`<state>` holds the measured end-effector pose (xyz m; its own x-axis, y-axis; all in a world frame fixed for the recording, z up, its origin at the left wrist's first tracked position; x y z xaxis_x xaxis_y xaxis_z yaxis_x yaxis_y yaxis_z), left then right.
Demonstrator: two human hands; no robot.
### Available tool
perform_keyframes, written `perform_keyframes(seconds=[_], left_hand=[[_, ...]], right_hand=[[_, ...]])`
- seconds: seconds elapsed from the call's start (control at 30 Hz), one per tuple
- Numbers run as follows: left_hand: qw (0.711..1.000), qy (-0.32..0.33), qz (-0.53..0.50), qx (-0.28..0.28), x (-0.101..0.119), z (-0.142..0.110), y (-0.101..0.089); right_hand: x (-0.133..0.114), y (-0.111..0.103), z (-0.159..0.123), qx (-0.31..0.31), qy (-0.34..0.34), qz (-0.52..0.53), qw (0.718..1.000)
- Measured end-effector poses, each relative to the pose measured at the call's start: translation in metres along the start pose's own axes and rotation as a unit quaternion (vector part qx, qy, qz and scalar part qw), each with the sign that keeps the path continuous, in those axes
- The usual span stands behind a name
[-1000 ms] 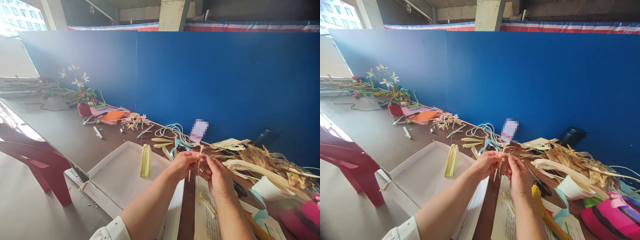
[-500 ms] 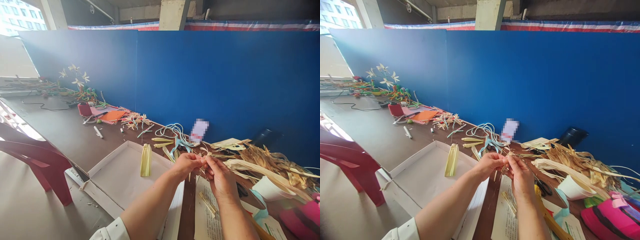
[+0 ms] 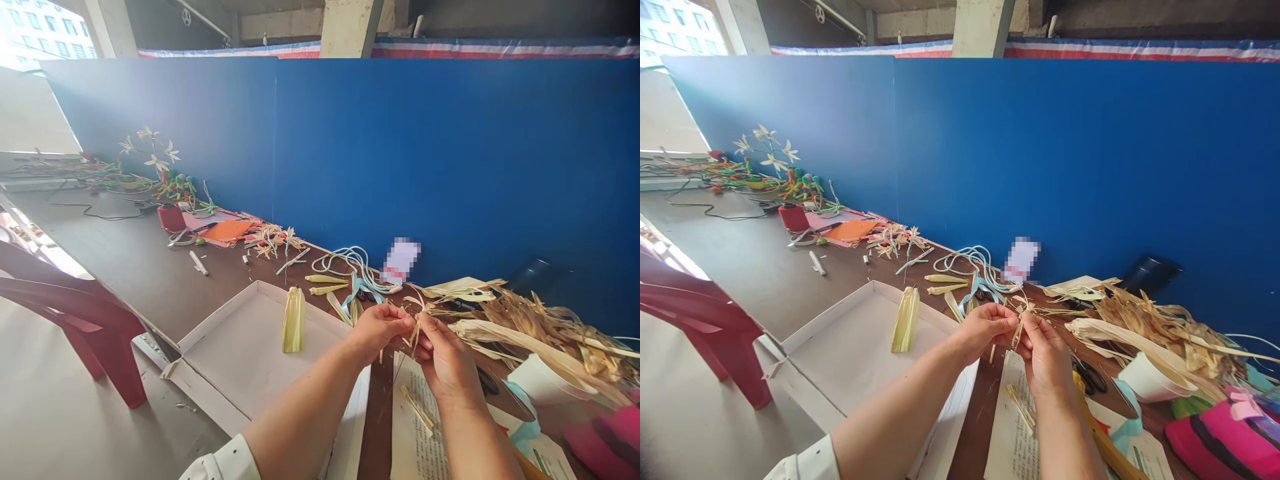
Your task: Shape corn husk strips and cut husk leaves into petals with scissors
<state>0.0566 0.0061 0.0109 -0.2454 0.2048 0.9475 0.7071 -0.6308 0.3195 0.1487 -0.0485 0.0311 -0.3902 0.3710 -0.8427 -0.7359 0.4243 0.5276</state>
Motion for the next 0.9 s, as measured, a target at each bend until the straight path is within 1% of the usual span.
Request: perform_keyframes(seconds=[0.1,0.17,0.23,0.3,0.37,0.43,0.6,0.73,0.9], left_hand=[[0.999,-0.014,0.030,-0.022,-0.003,-0.001,0.002],[0.998,-0.019,0.049,-0.042,-0.004,-0.002,0.004],[0.995,-0.025,0.082,-0.052,-0.005,-0.003,0.005],[0.991,-0.031,0.116,-0.060,-0.006,-0.005,0.007],[0.989,-0.032,0.127,-0.067,-0.006,-0.007,0.010],[0.990,-0.030,0.122,-0.070,-0.006,-0.008,0.011],[0.990,-0.008,0.121,-0.067,-0.004,-0.008,0.011],[0.990,0.003,0.123,-0.072,-0.004,-0.007,0.012],[0.990,-0.005,0.122,-0.067,-0.005,-0.006,0.011]], right_hand=[[0.007,-0.008,0.002,0.036,0.041,0.027,0.998],[0.008,-0.014,0.004,0.057,0.039,0.024,0.997],[0.009,-0.018,0.005,0.066,0.035,0.018,0.997],[0.009,-0.021,0.006,0.069,0.028,0.015,0.997],[0.009,-0.022,0.006,0.067,0.023,0.014,0.997],[0.009,-0.021,0.006,0.064,0.025,0.014,0.998],[0.011,-0.021,0.004,0.066,0.056,0.004,0.996],[0.010,-0.020,0.002,0.068,0.059,0.000,0.996],[0.010,-0.020,0.001,0.071,0.056,-0.007,0.996]])
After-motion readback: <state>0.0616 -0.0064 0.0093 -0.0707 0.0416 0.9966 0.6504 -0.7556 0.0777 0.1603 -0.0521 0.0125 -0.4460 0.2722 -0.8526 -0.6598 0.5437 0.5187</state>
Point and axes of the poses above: each hand's wrist, its own z-axis towards the middle knuckle, its own y-axis out of the palm, x = y × z, the point moved 7 cm from there along z, towards the middle knuckle, and after that the axes turned 15 degrees about z, right-handed, at the moved point
